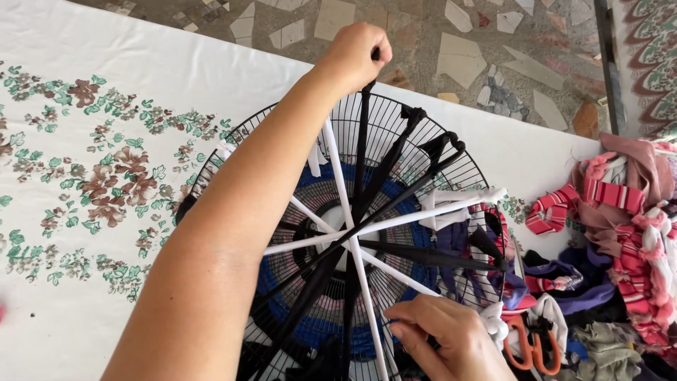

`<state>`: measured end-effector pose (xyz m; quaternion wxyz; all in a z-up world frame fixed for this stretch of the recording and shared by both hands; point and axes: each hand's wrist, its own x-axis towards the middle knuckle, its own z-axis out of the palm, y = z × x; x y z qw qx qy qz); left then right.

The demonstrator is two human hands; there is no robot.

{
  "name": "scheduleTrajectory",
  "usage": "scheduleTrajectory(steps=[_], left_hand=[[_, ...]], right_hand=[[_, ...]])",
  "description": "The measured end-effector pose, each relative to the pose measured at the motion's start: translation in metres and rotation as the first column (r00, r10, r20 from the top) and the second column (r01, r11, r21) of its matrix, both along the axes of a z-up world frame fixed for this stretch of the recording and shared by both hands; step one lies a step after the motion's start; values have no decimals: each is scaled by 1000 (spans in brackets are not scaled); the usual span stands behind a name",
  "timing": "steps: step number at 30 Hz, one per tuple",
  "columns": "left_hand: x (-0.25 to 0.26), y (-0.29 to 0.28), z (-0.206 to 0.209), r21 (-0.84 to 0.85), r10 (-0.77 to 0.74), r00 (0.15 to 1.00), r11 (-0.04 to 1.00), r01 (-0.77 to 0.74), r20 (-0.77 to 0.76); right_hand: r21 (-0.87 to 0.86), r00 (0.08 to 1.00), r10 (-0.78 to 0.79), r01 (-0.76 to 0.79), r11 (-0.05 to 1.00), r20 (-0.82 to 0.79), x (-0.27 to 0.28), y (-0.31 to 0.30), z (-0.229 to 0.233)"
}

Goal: The recorder is weaving and knotting various strips of fabric onto a circular wire frame to create a handmade rug.

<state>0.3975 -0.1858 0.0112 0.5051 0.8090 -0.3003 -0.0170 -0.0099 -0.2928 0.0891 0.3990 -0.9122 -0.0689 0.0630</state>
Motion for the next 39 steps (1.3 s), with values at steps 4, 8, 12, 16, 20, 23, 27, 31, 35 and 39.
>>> scheduleTrajectory(steps=[4, 8, 12, 16, 20, 23, 27, 31, 35, 39], left_hand=[[-21, 11, 15, 529, 16, 950, 827, -187, 312], [-25, 18, 10, 396, 92, 892, 872, -287, 443], [-32, 26, -5, 527, 70, 962, 825, -204, 264], [-55, 34, -1, 558, 71, 992, 821, -120, 108], [-69, 31, -6, 580, 147, 989, 804, -133, 23], [-84, 35, 9, 643, 189, 977, 762, -83, -98], [-135, 62, 37, 549, 63, 998, 835, -42, -19], [-203, 91, 48, 538, -45, 998, 843, 22, 31], [-279, 113, 61, 443, -22, 995, 894, 65, -102], [-349, 138, 43, 265, -117, 990, 960, 91, 84]], right_hand=[[-27, 962, -178, 176, 984, -207, -22, 7, -6], [-2, 979, -158, 159, 987, -131, -53, 16, -46], [-37, 985, -87, 83, 996, -149, -76, 30, -68], [-62, 978, -62, 51, 997, -200, -86, 45, -61], [-54, 1000, -1, 0, 999, -19, -94, 62, -58], [-74, 965, 70, -53, 996, 251, -96, 68, -62], [-125, 873, 154, -108, 986, 463, -98, 71, -68], [-244, 845, 185, -66, 968, 502, -98, 79, -69], [-308, 898, 145, -10, 951, 415, -96, 89, -59], [-321, 933, 85, 34, 947, 349, -96, 94, -61]])
